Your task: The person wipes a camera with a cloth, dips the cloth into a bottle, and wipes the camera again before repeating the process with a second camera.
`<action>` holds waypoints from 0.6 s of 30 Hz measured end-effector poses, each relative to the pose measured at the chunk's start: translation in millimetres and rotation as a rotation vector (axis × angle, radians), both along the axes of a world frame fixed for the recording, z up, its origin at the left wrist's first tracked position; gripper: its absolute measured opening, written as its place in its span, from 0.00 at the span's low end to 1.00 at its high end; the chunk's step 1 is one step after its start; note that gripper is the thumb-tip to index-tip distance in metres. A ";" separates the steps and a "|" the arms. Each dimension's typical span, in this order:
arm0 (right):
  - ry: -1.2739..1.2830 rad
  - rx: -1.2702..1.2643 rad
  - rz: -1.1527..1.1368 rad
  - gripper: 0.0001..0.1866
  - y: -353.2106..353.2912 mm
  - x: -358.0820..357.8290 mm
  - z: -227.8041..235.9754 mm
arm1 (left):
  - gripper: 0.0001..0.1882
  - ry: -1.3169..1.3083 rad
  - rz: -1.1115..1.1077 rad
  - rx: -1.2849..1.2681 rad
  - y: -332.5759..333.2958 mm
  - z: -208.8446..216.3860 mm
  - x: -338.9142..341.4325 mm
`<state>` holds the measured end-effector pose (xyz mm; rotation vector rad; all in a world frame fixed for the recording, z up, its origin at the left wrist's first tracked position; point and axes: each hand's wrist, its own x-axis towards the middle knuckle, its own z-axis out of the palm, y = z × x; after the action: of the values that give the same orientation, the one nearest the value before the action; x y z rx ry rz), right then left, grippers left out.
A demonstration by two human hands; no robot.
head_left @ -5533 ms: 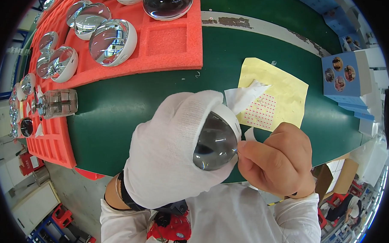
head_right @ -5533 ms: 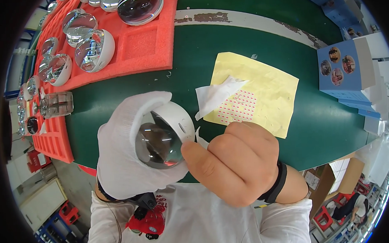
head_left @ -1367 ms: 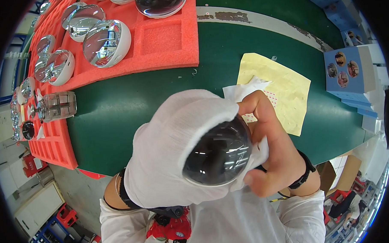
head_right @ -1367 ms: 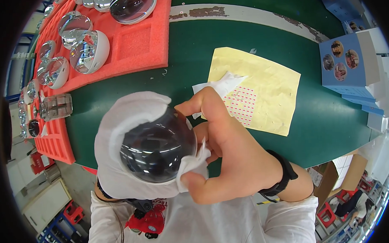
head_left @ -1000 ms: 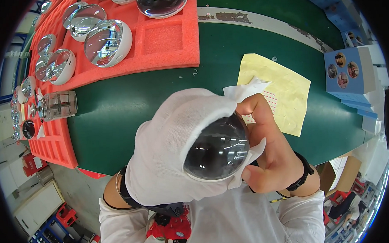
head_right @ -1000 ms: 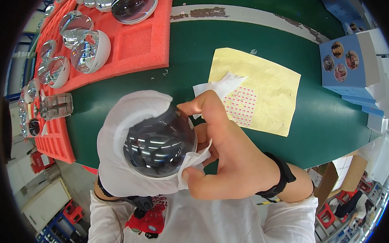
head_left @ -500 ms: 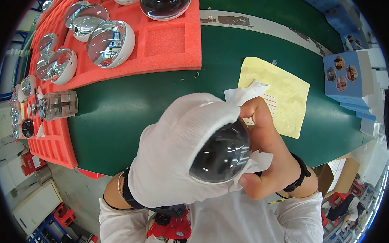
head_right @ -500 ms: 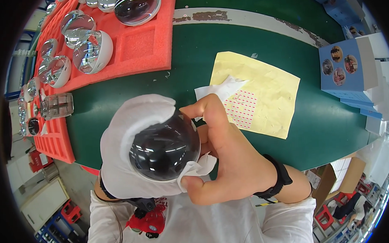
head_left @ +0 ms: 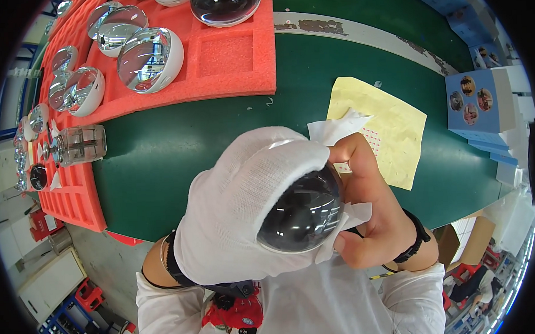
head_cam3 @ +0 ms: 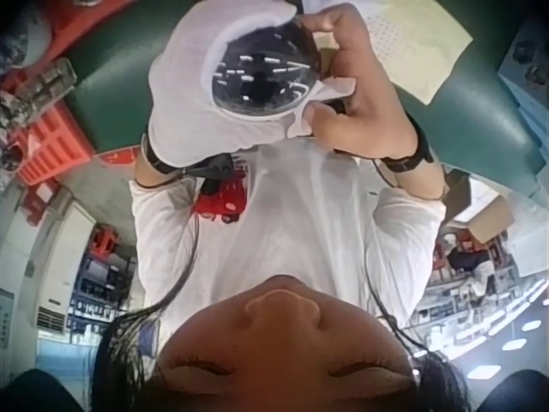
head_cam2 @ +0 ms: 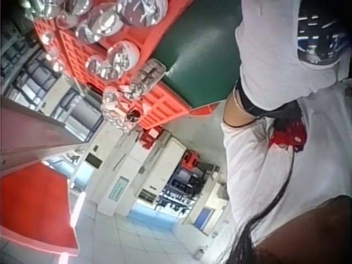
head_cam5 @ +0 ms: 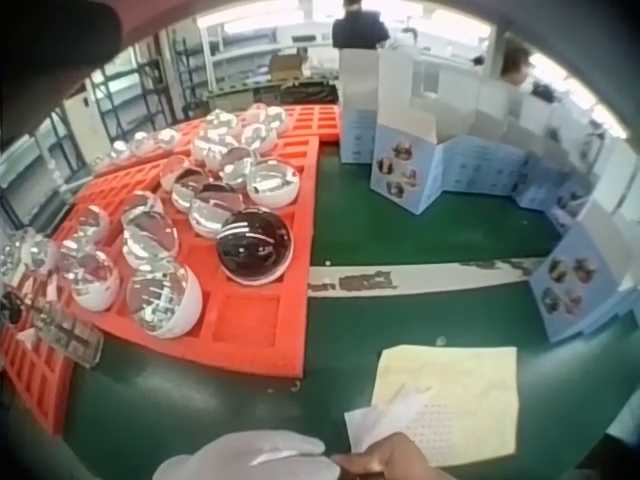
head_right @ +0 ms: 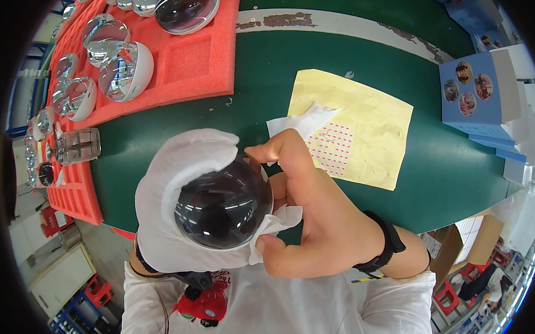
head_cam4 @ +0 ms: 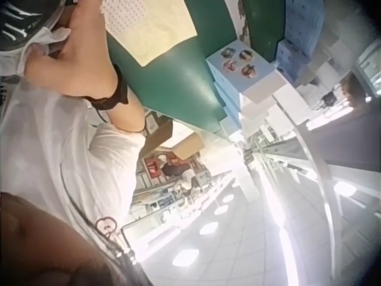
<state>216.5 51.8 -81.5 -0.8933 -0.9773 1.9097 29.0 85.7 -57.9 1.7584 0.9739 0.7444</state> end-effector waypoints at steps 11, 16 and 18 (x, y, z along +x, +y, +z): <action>-0.200 0.095 0.084 0.33 -0.7 -3.3 9.9 | 0.34 -0.009 0.028 0.124 -0.4 2.1 -1.1; -0.063 0.099 0.034 0.36 -0.9 -4.2 4.3 | 0.38 0.008 -0.002 -0.004 -2.7 3.7 -2.4; -0.042 0.130 0.042 0.37 -0.3 -0.5 -1.1 | 0.39 0.064 -0.009 0.102 -1.9 3.7 -0.8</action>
<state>216.0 51.6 -82.5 -0.8452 -1.1399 1.8452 28.2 83.7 -54.2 1.8840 0.9848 0.7469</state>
